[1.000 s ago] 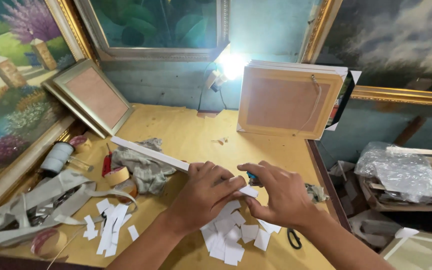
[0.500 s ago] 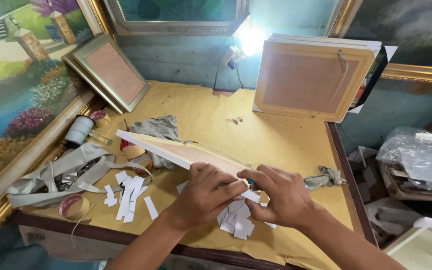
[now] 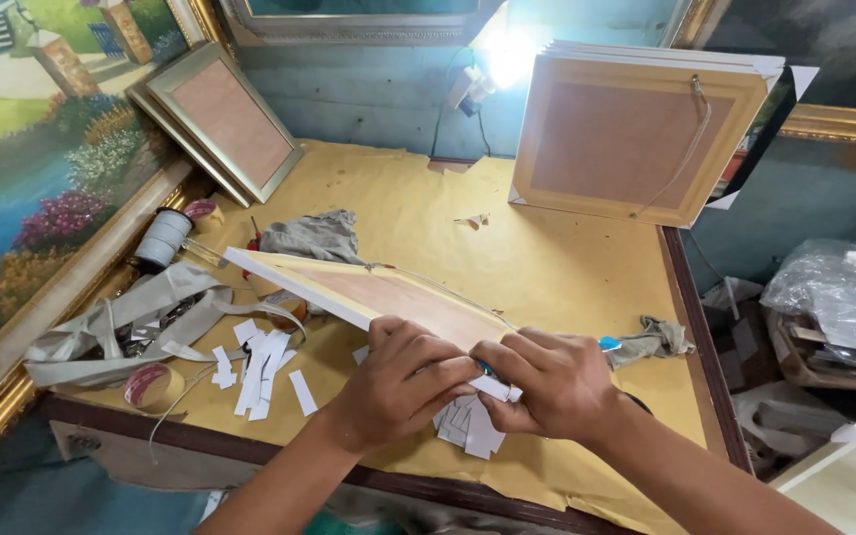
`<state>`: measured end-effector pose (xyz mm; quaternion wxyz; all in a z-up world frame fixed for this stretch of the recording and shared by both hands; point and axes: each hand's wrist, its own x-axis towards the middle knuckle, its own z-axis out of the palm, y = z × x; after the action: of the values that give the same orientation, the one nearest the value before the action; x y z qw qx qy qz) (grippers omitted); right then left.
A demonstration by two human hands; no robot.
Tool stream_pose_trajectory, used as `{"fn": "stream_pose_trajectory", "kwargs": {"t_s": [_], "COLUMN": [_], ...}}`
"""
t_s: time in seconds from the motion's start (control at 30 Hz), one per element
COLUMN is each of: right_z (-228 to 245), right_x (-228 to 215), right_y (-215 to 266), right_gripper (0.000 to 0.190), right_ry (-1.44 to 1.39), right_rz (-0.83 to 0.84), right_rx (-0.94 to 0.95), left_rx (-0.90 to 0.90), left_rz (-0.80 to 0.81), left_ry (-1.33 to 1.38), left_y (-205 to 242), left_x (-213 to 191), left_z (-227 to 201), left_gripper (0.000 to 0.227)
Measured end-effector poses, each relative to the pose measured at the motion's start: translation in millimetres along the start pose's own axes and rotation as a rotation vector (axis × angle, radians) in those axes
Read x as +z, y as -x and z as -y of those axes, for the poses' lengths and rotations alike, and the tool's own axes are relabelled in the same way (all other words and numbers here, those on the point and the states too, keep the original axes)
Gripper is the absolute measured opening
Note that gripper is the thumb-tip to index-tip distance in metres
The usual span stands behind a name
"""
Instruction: Applying white adhesive strips and corner protectors to a picture frame to secure the backing and protect the edges.
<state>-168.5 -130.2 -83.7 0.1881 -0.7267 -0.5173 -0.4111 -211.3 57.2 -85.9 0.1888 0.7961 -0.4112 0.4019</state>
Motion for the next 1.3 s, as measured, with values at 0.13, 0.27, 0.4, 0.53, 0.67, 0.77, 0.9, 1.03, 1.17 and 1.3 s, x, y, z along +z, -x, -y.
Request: {"fn": "stream_pose_trajectory", "kwargs": {"t_s": [0.13,0.27,0.4,0.53,0.67,0.77,0.9,1.03,1.17,1.3], "right_z": [-2.2,-4.2,-7.6,-21.5,-53.5,-84.0,-111.8,-144.5,-182.1,-202.0], "right_x": [0.0,7.2,9.7,10.7,19.4,20.9,11.3,7.9,5.2,-14.1], "right_y": [-3.7,2.8,4.5,0.0,-2.4,-8.8,-29.4,-17.3,34.5,81.9], "right_gripper": [0.019,0.024,0.045,0.030,0.022,0.018,0.022,0.029,0.032,0.043], "right_ry": [0.025,-0.121,-0.365,-0.361,-0.417,-0.453,-0.505,-0.543,-0.771,-0.793], "right_rz": [-0.041,-0.027,-0.058,-0.149,-0.287,-0.378,-0.380,-0.392,-0.580,-0.728], "right_rx": [-0.026,0.105,0.415,0.373,0.713,0.820,0.985,1.144,1.262,1.398], "left_rx": [-0.013,0.011,0.031,0.030,-0.122,-0.263,-0.520,-0.666,-1.153,-1.325], "left_rz": [-0.026,-0.069,-0.094,-0.135,-0.310,-0.407,-0.491,-0.596,-0.490,-0.021], "left_ry": [0.040,0.086,0.075,0.046,-0.113,-0.054,-0.092,-0.111,0.195,0.553], "left_y": [5.5,6.2,-2.0,-25.1,-52.4,-68.0,-74.0,-78.7,-97.5,-115.0], "left_x": [7.3,11.6,12.9,22.1,37.1,44.0,62.8,65.5,47.8,55.0], "left_z": [3.8,8.7,16.0,31.5,55.9,77.4,124.7,164.5,175.1,174.9], "left_gripper": [0.008,0.021,0.021,0.024,0.032,0.035,0.049,0.061,0.088,0.096]}}
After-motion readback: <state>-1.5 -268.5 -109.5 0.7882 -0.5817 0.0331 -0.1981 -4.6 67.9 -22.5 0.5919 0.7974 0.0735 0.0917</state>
